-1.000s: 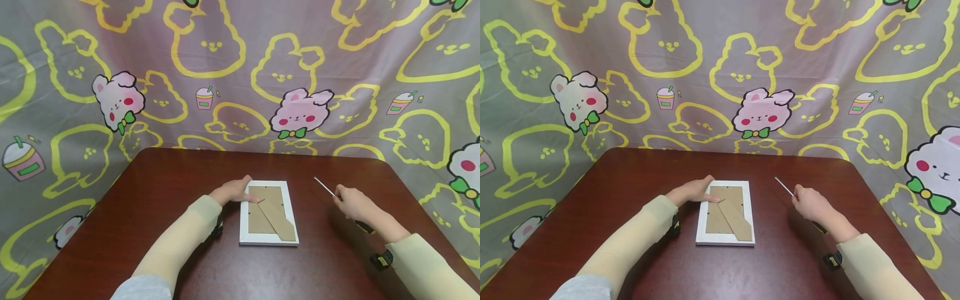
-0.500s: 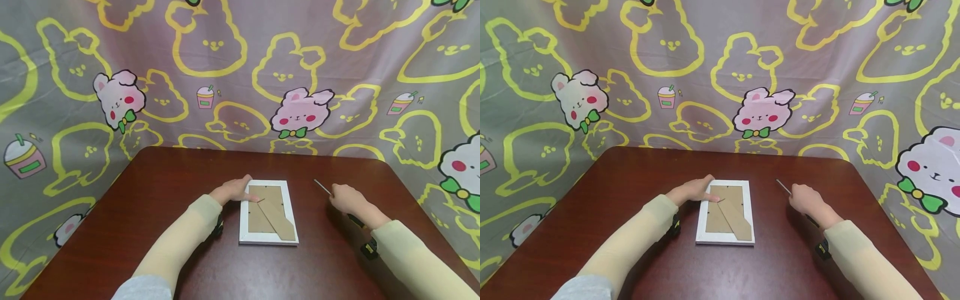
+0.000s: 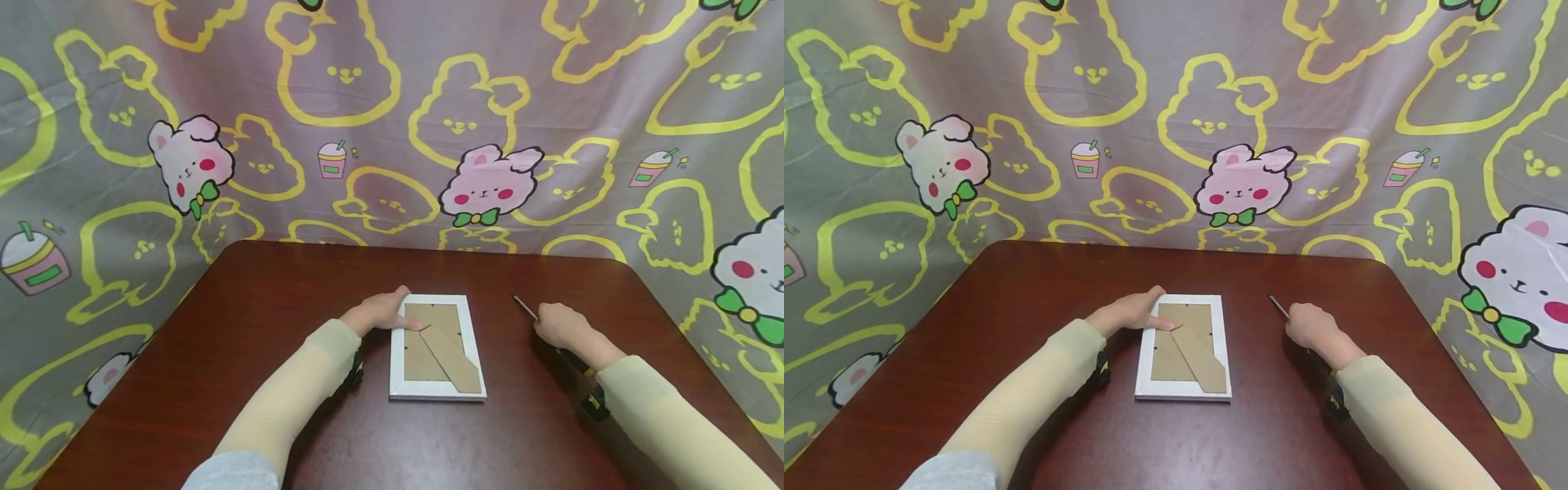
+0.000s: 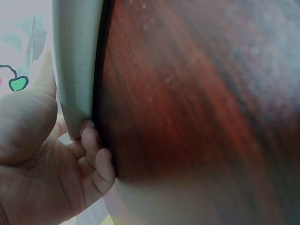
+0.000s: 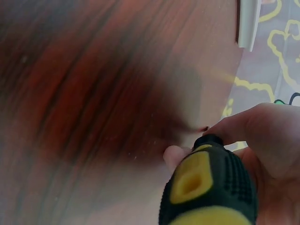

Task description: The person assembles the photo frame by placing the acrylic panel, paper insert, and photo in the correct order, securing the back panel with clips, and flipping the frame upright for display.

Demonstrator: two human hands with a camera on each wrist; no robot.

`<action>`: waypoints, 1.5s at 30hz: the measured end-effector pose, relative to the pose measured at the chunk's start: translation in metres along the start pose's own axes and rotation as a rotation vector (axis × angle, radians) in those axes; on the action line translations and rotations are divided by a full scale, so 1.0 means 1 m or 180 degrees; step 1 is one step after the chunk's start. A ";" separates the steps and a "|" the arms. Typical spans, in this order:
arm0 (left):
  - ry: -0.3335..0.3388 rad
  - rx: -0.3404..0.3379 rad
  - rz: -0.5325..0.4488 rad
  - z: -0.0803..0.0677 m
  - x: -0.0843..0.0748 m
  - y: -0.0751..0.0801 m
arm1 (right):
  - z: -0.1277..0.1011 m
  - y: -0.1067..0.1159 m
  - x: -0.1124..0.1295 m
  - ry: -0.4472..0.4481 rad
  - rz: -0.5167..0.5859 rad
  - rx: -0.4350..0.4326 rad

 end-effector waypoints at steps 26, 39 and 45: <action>-0.0051 -0.0029 -0.0007 -0.002 -0.002 0.003 | -0.001 0.003 0.010 0.0156 -0.0754 -0.0254; -0.0015 -0.0024 0.0026 0.002 -0.001 0.002 | 0.006 0.003 0.004 0.0131 -0.0706 -0.0242; 0.0006 0.0035 0.0015 0.001 0.000 0.000 | 0.006 0.004 0.005 0.0103 -0.0637 -0.0156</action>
Point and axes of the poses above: each hand's wrist, its own z-axis towards the middle knuckle, its own y-axis out of the back of the hand, x = y × z, the point moved 3 cm from there along z, towards the middle knuckle, and after that the axes turned 4 degrees about z, right-handed, at the moved point
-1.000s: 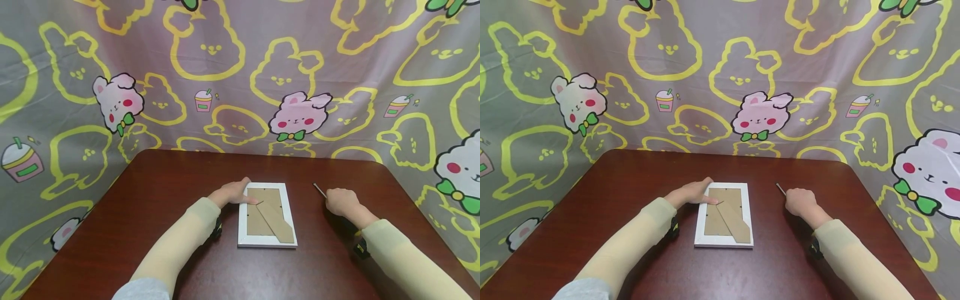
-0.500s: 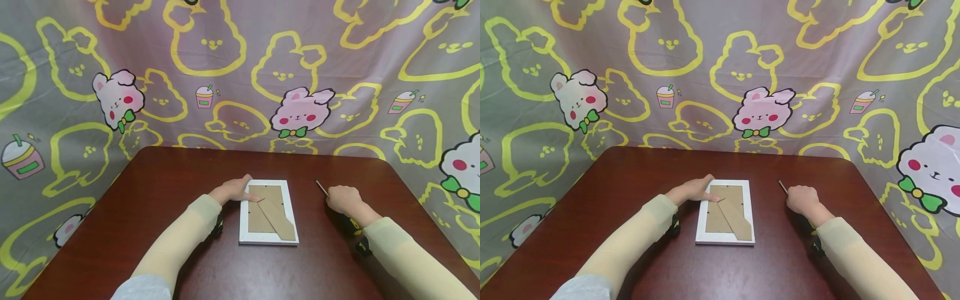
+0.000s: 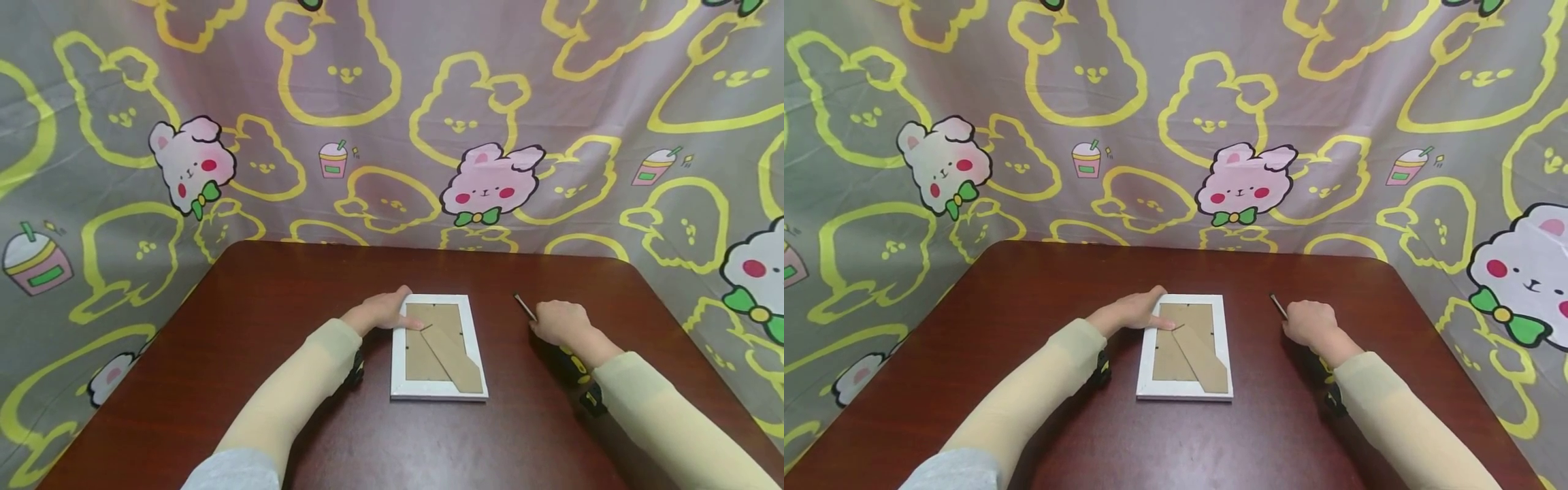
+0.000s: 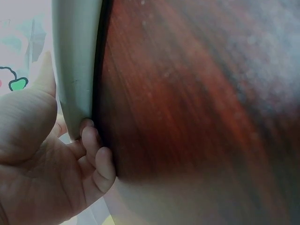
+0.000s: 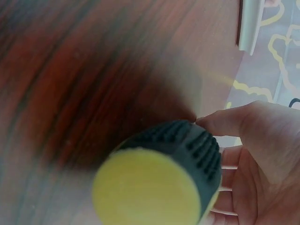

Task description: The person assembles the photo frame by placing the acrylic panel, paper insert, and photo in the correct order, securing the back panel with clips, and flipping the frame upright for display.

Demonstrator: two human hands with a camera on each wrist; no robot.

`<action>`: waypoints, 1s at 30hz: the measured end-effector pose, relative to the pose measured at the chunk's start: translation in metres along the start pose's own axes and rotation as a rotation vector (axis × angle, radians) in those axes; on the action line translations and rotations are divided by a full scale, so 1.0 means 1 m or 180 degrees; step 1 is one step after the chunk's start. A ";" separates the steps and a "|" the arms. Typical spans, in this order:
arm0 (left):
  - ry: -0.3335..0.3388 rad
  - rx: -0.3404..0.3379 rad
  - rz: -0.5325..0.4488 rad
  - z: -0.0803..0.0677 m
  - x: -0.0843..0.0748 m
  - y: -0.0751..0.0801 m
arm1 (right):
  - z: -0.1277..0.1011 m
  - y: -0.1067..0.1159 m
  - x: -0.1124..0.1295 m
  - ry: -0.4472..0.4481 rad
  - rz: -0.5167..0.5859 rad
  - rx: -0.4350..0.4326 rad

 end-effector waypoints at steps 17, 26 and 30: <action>-0.0005 -0.0037 -0.0074 0.000 0.001 -0.003 | -0.003 0.014 0.004 -0.0133 -0.0013 -0.0546; -0.0007 -0.0009 -0.0081 -0.001 0.001 -0.003 | -0.006 0.021 0.026 0.0056 0.0214 -0.0622; 0.0014 0.0018 -0.0143 -0.002 0.000 -0.002 | -0.003 0.016 0.037 0.0135 0.0268 -0.0604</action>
Point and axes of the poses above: each hand's wrist, its own z-axis towards the middle knuckle, its own y-axis out of the back of the hand, x = y × z, the point moved 3 cm from there along z, towards the middle knuckle, and after that the axes turned 4 degrees about z, right-handed, at the moved point
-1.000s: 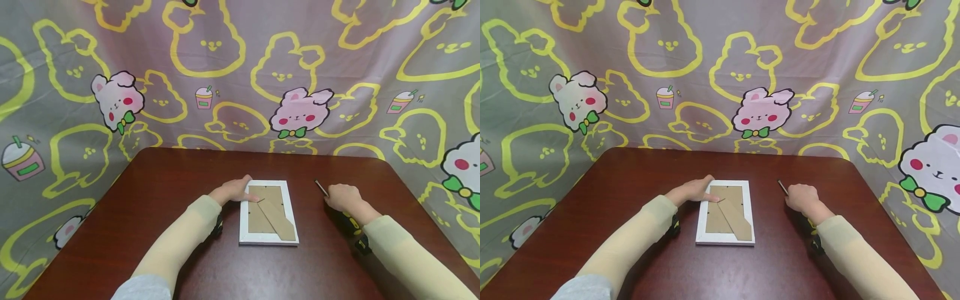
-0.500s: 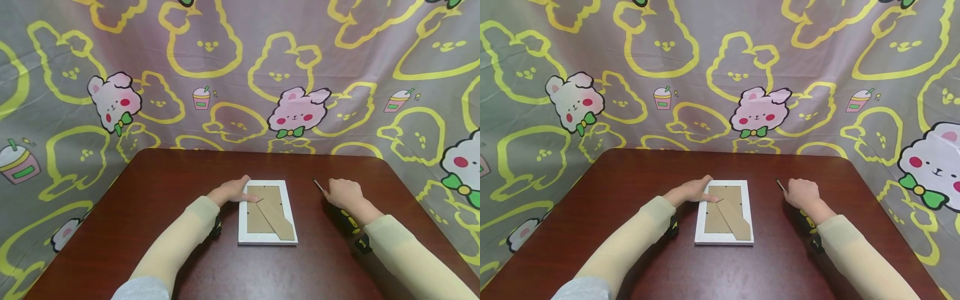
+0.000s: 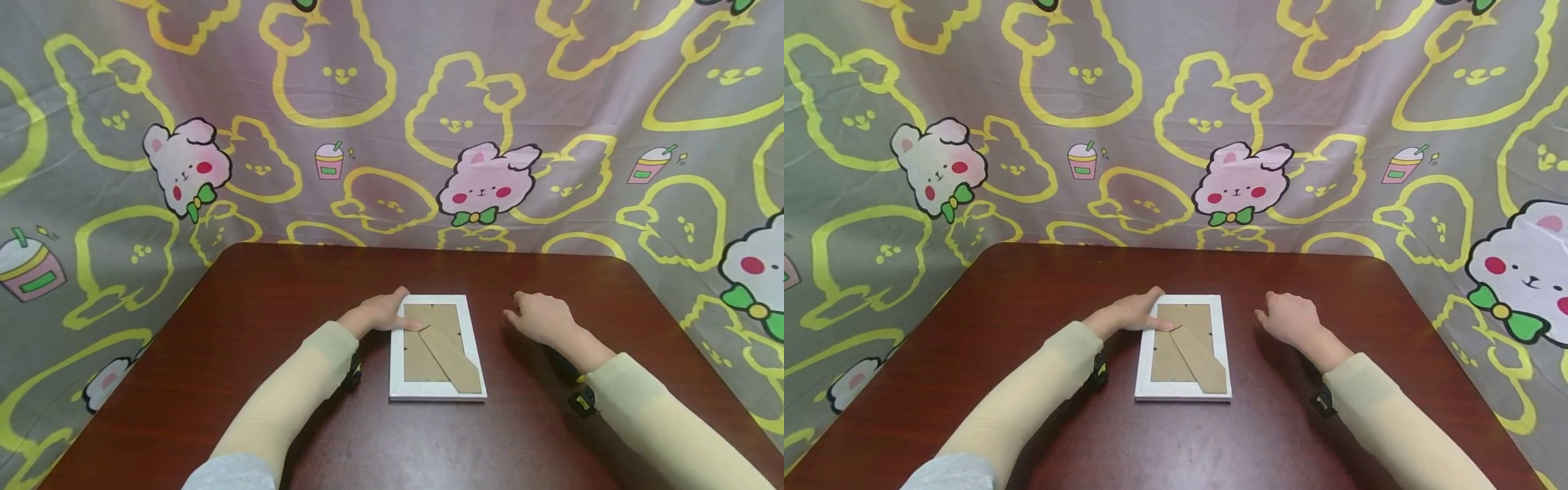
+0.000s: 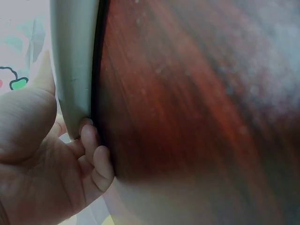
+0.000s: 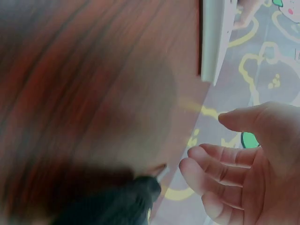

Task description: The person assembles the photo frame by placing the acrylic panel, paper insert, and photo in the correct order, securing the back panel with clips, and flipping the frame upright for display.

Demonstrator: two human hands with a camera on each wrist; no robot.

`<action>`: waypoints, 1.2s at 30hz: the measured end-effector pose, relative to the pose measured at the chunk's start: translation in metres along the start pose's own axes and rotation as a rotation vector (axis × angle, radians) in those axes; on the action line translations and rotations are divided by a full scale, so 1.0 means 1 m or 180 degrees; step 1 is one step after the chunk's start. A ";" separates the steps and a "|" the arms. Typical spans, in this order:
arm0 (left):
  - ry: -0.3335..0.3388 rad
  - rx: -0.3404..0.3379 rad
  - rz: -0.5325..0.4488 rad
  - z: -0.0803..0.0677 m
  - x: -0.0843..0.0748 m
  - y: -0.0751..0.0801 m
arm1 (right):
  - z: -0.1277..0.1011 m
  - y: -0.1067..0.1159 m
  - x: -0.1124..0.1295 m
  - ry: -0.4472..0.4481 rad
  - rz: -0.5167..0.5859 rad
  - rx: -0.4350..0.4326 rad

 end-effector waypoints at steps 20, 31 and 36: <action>0.0088 -0.0100 -0.0431 -0.002 0.006 -0.003 | 0.007 -0.020 0.038 -0.0010 0.0719 0.0453; 0.0075 -0.0067 -0.1019 -0.037 0.012 -0.006 | 0.011 -0.027 0.049 -0.0218 0.1016 0.0723; -0.0123 -0.0054 -0.0965 -0.054 0.009 -0.014 | 0.013 -0.029 0.052 -0.0309 0.0991 0.0738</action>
Point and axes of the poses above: each hand's wrist, its own z-axis towards the middle knuckle, its own y-axis out of the back of the hand, x = y × z, the point moved 3 cm from there along z, towards the middle knuckle, and after that the axes turned 4 degrees about z, right-handed, at the moved point
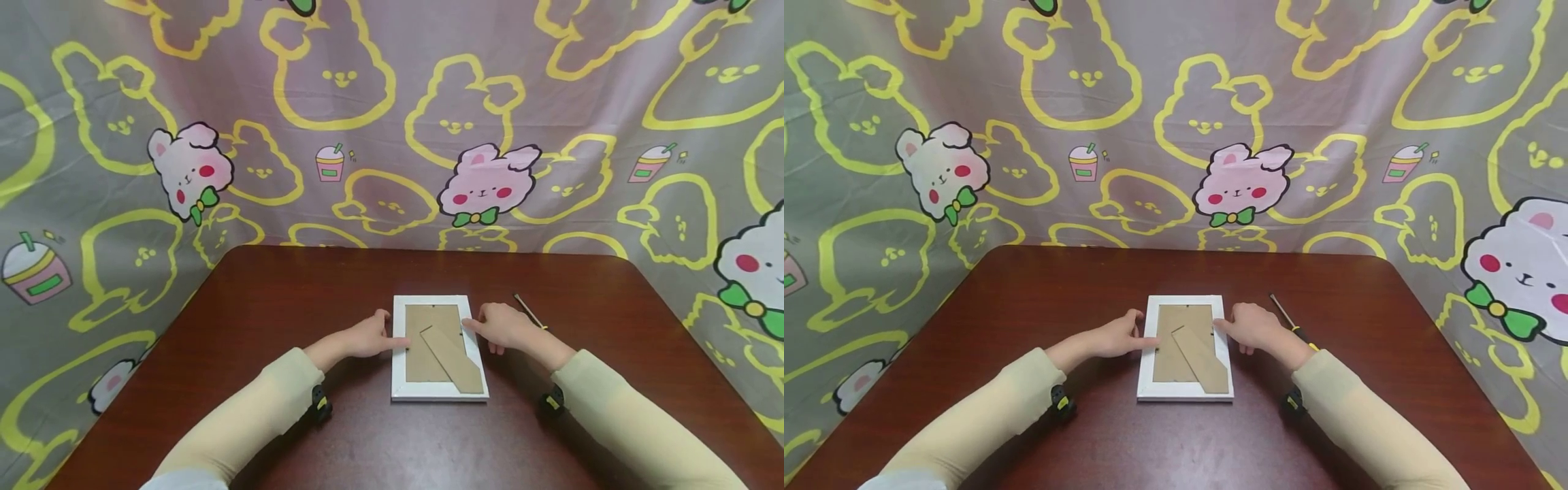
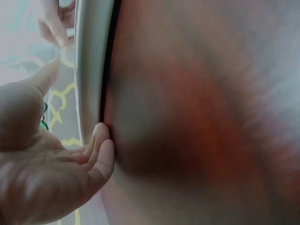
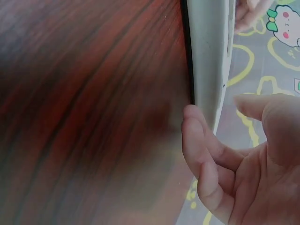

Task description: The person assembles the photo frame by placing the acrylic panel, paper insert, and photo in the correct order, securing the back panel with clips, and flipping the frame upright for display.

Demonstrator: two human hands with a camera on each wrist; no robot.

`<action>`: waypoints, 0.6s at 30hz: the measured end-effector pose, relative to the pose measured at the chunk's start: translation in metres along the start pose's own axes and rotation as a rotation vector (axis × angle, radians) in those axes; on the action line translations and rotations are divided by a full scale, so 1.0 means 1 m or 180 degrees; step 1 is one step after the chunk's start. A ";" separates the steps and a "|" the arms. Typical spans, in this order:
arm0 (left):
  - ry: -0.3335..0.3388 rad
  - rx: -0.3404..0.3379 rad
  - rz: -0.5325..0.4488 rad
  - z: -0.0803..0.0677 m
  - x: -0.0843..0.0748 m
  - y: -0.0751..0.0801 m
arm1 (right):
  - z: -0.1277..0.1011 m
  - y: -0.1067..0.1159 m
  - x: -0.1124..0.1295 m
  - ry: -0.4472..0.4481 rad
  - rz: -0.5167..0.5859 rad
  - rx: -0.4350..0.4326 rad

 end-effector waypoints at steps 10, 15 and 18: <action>-0.0102 -0.0179 0.0456 -0.012 -0.008 -0.011 | 0.002 -0.007 0.010 -0.0182 -0.0092 0.0092; -0.0086 -0.0192 0.0537 -0.014 -0.010 -0.013 | 0.004 -0.012 0.013 -0.0172 -0.0137 0.0122; -0.0087 -0.0188 0.0588 -0.014 -0.010 -0.013 | 0.004 -0.013 0.012 -0.0179 -0.0177 0.0119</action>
Point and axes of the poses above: each hand's wrist, its own z-axis towards the middle knuckle, its own y-axis out of the back of the hand, x = y × z, the point moved 3 cm from there along z, towards the middle knuckle, and after that the axes turned 4 degrees about z, right-handed, at the moved point
